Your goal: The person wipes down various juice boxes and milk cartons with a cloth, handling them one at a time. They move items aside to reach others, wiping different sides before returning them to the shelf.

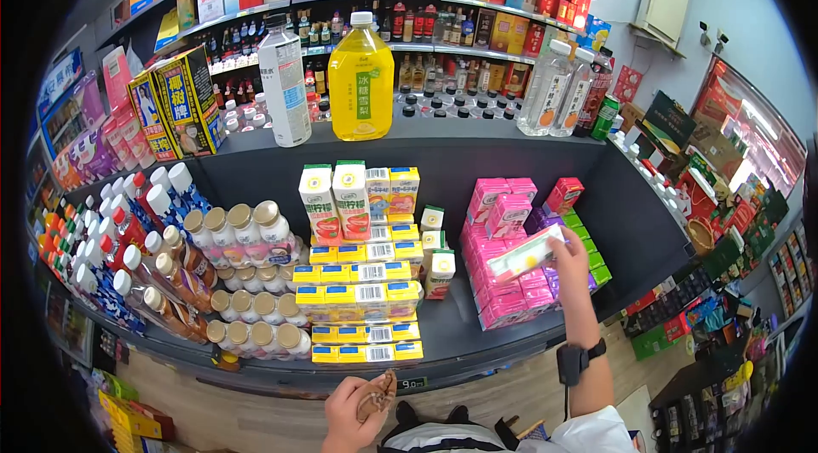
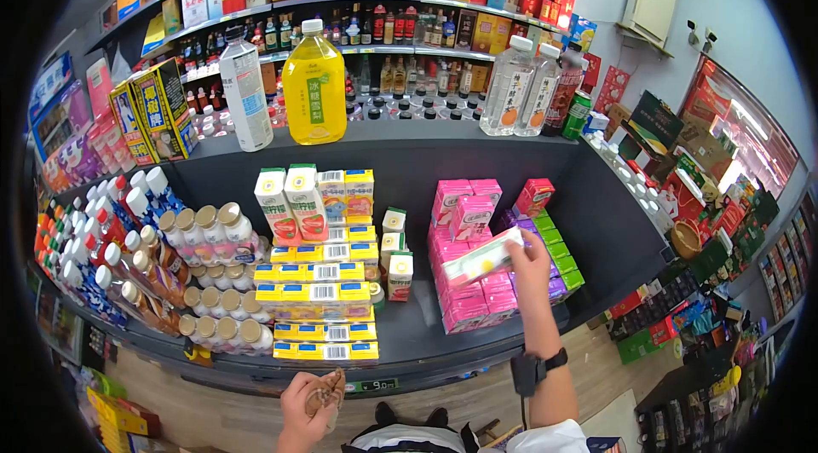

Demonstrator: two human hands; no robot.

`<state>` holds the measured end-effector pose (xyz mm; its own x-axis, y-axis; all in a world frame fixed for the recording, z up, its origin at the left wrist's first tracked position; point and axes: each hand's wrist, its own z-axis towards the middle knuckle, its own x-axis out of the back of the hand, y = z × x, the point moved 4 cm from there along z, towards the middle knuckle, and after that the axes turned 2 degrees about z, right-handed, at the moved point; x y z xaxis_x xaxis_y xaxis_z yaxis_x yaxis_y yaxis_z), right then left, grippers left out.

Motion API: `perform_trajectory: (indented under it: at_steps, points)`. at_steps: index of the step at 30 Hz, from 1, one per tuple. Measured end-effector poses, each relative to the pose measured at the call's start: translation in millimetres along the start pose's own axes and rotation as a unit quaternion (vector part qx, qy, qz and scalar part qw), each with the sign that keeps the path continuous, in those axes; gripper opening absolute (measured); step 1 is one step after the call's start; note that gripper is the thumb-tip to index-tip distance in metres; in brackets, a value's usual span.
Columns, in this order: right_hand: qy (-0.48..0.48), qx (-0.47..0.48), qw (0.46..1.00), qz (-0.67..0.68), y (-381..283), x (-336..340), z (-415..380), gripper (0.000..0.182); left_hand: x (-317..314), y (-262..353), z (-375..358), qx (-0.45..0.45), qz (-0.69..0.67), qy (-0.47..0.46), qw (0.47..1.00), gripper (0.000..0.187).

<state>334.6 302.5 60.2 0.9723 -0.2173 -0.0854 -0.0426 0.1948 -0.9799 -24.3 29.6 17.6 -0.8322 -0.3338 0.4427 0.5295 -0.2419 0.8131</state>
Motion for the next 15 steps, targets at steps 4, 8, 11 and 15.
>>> perform_trajectory:
  at_steps: [4, 8, 11, 15]
  points:
    - [0.017, -0.087, 0.994, 0.06, 57, 47, 52, 0.043, -1, 4, 3, -0.015, -0.005, -0.001, 1.0, 0.036]
    - [0.072, -0.1, 0.992, 0.002, 58, 39, 53, 0.04, -3, 8, 7, -0.02, -0.015, -0.008, 1.0, 0.036]
    - [0.091, 0.12, 0.956, -0.251, 86, 54, 77, 0.036, -4, 8, 6, -0.025, -0.008, -0.016, 1.0, 0.037]
    - [0.111, 0.143, 0.899, -0.398, 54, 35, 50, 0.029, -5, 9, 5, -0.017, -0.005, -0.011, 1.0, 0.038]
